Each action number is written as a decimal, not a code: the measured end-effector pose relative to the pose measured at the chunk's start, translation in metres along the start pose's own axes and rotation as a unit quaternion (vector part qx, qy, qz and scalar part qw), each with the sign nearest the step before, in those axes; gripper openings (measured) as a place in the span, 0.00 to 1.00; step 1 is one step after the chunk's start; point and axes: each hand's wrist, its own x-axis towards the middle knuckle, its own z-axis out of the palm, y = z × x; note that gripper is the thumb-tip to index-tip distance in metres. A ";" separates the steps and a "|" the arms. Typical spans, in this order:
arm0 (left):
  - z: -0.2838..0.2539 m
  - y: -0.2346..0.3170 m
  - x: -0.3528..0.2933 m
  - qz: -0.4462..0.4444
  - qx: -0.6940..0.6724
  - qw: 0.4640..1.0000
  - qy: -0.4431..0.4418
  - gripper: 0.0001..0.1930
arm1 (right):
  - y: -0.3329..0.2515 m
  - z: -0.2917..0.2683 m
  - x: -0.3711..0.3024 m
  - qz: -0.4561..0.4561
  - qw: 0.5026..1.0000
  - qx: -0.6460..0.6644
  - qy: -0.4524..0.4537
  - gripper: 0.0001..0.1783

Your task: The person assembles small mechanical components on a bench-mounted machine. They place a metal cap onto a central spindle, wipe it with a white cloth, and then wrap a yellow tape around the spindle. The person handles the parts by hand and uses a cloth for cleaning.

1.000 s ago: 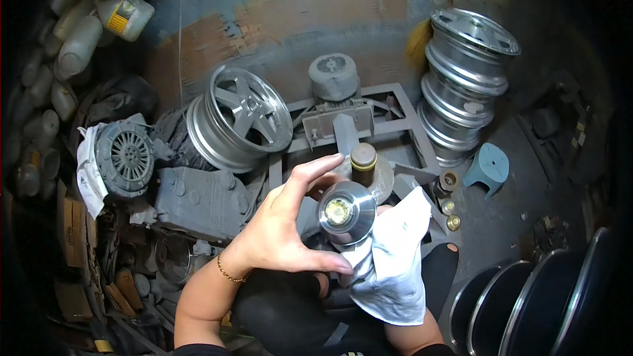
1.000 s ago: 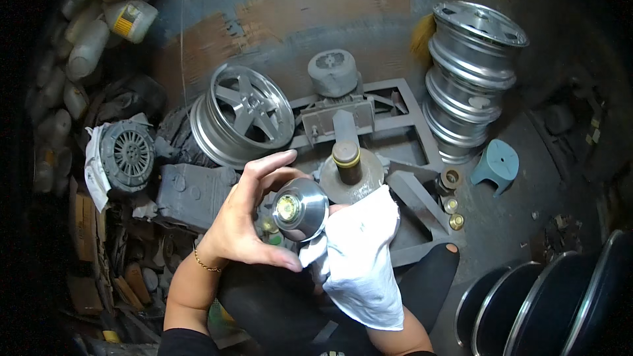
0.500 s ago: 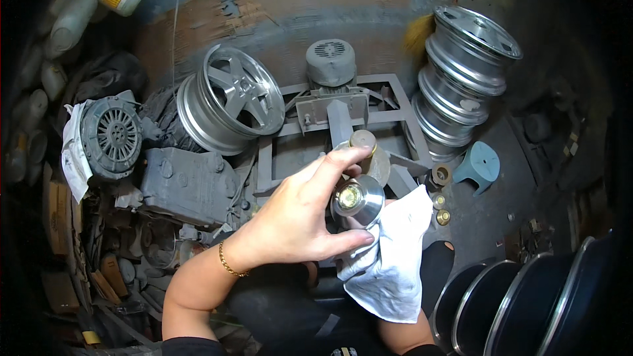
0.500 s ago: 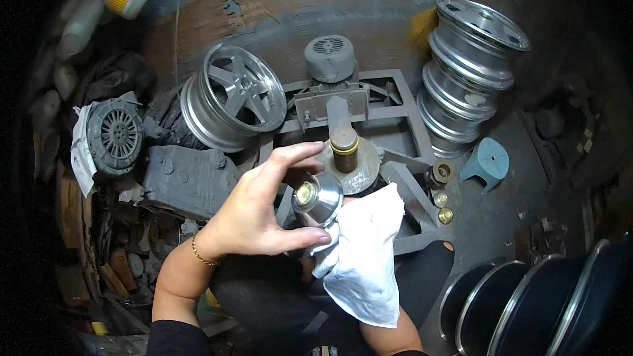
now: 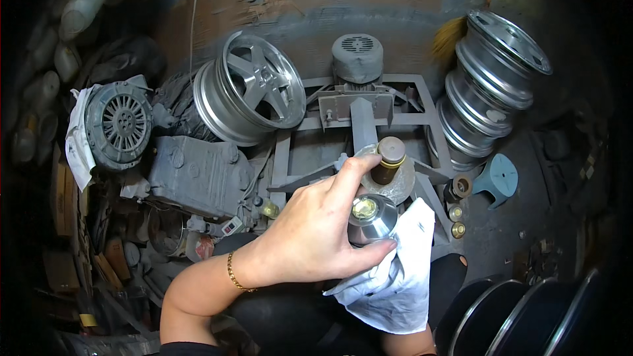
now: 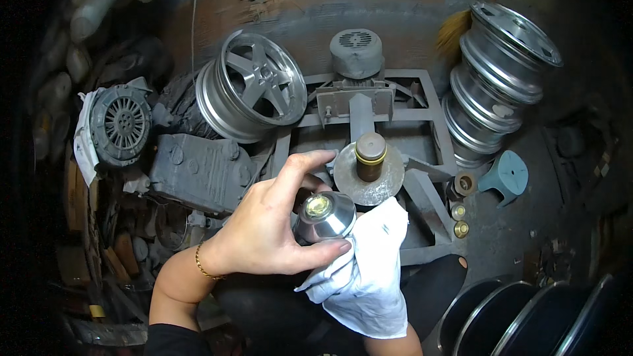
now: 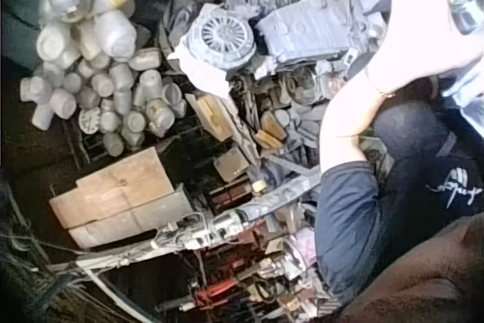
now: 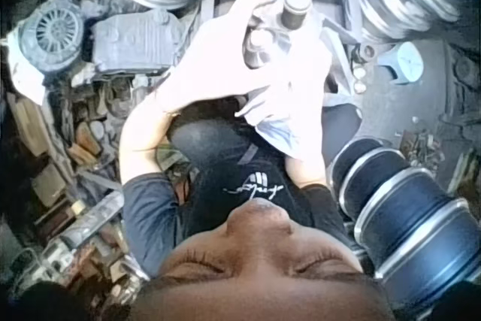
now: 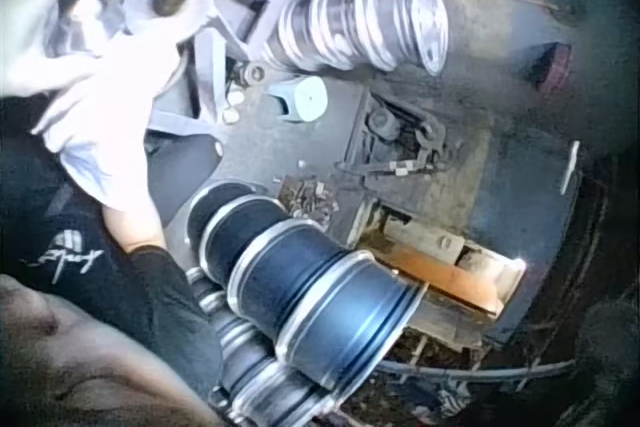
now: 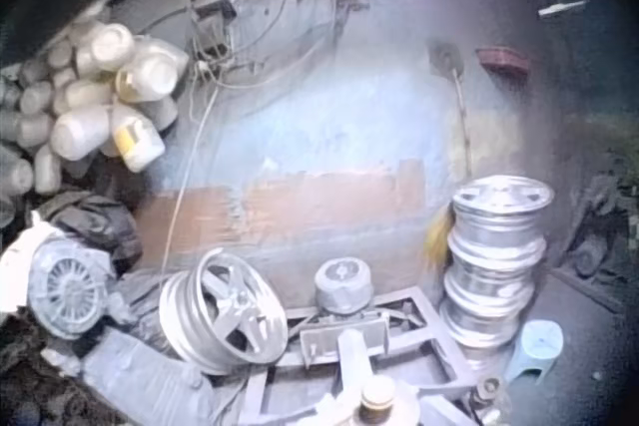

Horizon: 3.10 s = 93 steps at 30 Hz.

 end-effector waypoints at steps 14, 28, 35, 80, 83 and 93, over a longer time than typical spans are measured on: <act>-0.007 -0.003 -0.003 -0.009 0.003 1.000 0.022 0.49 | 0.021 -0.008 -0.001 0.086 0.968 0.223 -0.077 0.37; -0.023 -0.009 -0.018 -0.068 0.015 0.994 0.079 0.46 | 0.038 -0.011 0.016 0.000 0.986 0.063 -0.155 0.30; -0.058 -0.007 -0.140 -0.230 0.158 0.919 0.277 0.42 | 0.087 -0.006 0.045 0.102 0.976 -0.054 -0.185 0.29; 0.275 0.222 -0.965 -0.693 0.242 -0.061 0.677 0.38 | 0.321 0.136 -0.025 0.312 0.847 -0.299 -0.310 0.25; 0.290 0.233 -0.978 -0.745 0.235 -0.133 0.610 0.37 | 0.316 0.137 -0.026 0.315 0.847 -0.300 -0.305 0.24; 0.270 0.216 -0.947 -0.525 0.071 -0.137 0.837 0.31 | 0.314 0.125 -0.017 0.283 0.828 -0.301 -0.378 0.24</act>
